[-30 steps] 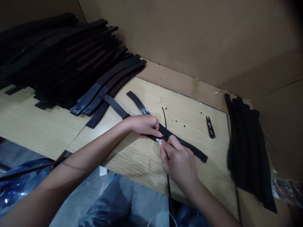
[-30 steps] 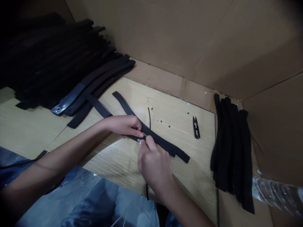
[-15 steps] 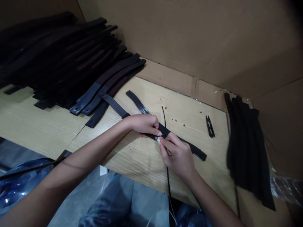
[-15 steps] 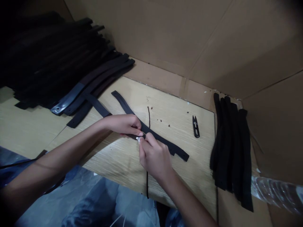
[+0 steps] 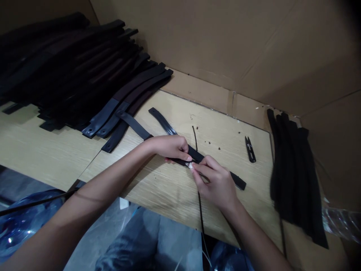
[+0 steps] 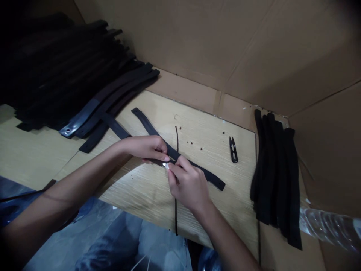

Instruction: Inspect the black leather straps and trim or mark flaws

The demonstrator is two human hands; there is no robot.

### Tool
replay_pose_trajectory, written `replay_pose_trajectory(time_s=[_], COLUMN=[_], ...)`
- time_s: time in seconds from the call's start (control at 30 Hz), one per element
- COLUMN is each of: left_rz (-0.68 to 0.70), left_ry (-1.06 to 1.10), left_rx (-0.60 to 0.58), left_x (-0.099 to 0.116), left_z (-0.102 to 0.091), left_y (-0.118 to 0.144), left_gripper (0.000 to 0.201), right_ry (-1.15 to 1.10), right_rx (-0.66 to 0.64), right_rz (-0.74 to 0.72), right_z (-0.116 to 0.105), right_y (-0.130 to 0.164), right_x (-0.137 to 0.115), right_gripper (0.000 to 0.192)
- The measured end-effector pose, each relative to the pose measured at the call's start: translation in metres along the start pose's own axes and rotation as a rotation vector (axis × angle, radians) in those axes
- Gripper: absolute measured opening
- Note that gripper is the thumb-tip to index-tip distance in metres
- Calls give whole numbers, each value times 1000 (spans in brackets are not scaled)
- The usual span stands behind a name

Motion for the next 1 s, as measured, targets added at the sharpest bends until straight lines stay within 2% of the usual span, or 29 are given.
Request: replay_pose_trajectory(time_s=[0.2, 1.0], left_rz=[-11, -23], left_ry=[0, 3], left_rx=[12, -2], left_x=[-2, -1], left_z=[0, 1], left_y=[0, 0], left_gripper=[36, 35], right_ry=[-13, 28], right_rx=[34, 2], right_rz=[8, 52], right_z=[-8, -3], right_y=[3, 2], right_x=[1, 2], right_gripper=[18, 19])
Point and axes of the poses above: each hand's wrist, its own y-axis away from the middle knuckle, its own z-axis out of the palm, x = y × z, the point moved 5 cm from there along -y, towards the middle knuckle, and after that the axes turned 15 degrees about -z, right-handed, at the moved point
